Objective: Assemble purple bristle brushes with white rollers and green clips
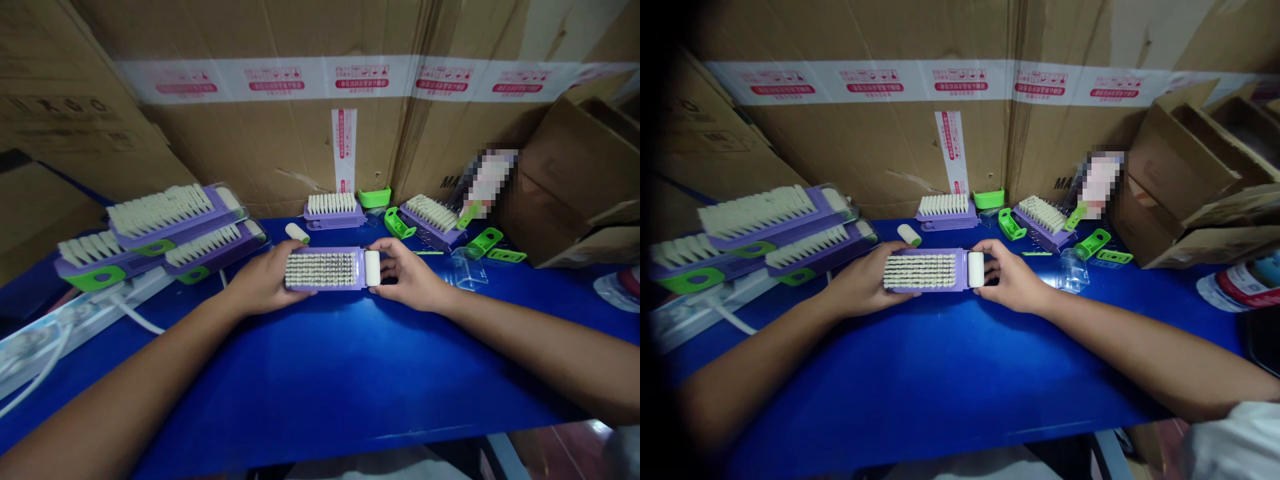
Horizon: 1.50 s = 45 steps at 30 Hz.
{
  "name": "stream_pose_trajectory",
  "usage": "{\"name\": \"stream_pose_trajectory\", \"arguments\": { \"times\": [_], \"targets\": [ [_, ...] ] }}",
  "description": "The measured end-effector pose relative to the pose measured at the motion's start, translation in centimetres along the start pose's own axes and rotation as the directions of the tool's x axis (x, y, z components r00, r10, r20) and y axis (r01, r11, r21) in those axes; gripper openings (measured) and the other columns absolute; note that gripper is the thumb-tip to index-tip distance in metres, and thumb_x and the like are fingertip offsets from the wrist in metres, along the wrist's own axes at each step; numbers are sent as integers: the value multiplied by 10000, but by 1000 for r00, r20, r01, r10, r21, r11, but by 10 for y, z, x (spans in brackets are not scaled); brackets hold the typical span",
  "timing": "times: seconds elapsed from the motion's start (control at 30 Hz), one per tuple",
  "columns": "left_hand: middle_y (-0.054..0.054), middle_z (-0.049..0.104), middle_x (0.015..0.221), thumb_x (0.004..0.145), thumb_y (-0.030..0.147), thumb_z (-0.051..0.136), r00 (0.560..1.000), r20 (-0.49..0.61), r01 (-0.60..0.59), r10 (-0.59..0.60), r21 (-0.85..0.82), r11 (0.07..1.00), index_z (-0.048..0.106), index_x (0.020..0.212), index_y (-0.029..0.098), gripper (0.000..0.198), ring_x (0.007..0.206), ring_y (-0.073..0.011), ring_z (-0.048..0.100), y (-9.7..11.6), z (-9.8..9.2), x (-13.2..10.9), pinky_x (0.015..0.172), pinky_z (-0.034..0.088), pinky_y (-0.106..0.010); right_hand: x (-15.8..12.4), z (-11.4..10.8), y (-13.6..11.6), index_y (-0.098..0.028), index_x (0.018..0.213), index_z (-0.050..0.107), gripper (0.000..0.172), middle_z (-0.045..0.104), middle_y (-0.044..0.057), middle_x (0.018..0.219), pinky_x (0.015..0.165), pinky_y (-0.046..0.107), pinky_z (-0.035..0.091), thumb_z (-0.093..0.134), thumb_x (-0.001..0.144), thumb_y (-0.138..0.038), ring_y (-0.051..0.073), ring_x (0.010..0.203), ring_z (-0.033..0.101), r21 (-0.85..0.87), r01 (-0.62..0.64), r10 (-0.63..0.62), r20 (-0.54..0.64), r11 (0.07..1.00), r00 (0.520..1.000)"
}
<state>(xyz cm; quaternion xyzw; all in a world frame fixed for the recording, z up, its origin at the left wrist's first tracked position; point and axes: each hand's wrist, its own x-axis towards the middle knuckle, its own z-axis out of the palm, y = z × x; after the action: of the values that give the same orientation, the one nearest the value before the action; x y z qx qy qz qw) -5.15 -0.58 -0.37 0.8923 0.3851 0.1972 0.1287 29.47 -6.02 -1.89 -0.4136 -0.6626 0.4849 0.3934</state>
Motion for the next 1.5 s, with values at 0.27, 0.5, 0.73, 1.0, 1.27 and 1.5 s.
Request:
{"name": "stream_pose_trajectory", "arguments": {
  "times": [0.27,0.5,0.73,1.0,1.27,1.5],
  "targets": [
    [-176,776,1433,858,613,872,1000,8,13,-13,7,1000,524,1537,269,838,1215,-410,827,-1,0,0,968,704,-551,0,1,-2,-292,1253,472,680,711,71,1292,833,390,680,912,735,-270,199,982,772,22,-21,21,1,1000,1000],
    [-195,764,1466,873,629,867,1000,7,-18,17,25,1000,508,1541,259,845,1248,-423,820,-1,0,1,974,704,-556,-1,1,-5,-289,1300,506,677,713,39,1161,831,397,685,896,747,-255,206,963,772,16,-28,29,-5,999,1000],
    [-208,779,1414,848,631,872,999,30,31,-31,17,999,521,1530,238,862,1222,-452,826,1,0,1,975,704,-593,1,0,-9,-282,1283,514,683,683,-13,970,693,330,603,821,681,-183,198,867,719,71,-83,82,9,994,997],
    [-223,766,1450,855,645,858,998,42,38,-39,16,999,529,1523,226,855,1266,-464,810,3,-2,2,1003,692,-602,1,-2,-11,-276,1274,531,687,673,-3,992,688,323,538,770,637,-181,199,864,671,46,-94,94,7,995,996],
    [-239,743,1489,868,679,812,993,94,67,-70,32,997,511,1518,197,864,1295,-457,794,8,-4,3,1041,664,-591,2,-1,-9,-244,1324,520,730,656,29,1062,694,330,541,741,629,-218,213,901,675,25,-111,110,26,994,994],
    [-237,754,1459,863,687,811,996,79,46,-47,24,999,527,1501,189,857,1268,-452,803,5,-4,3,1020,667,-577,2,0,-8,-238,1462,494,880,633,147,1443,751,367,600,768,627,-194,202,952,696,37,-85,85,9,996,996]
  ]
}}
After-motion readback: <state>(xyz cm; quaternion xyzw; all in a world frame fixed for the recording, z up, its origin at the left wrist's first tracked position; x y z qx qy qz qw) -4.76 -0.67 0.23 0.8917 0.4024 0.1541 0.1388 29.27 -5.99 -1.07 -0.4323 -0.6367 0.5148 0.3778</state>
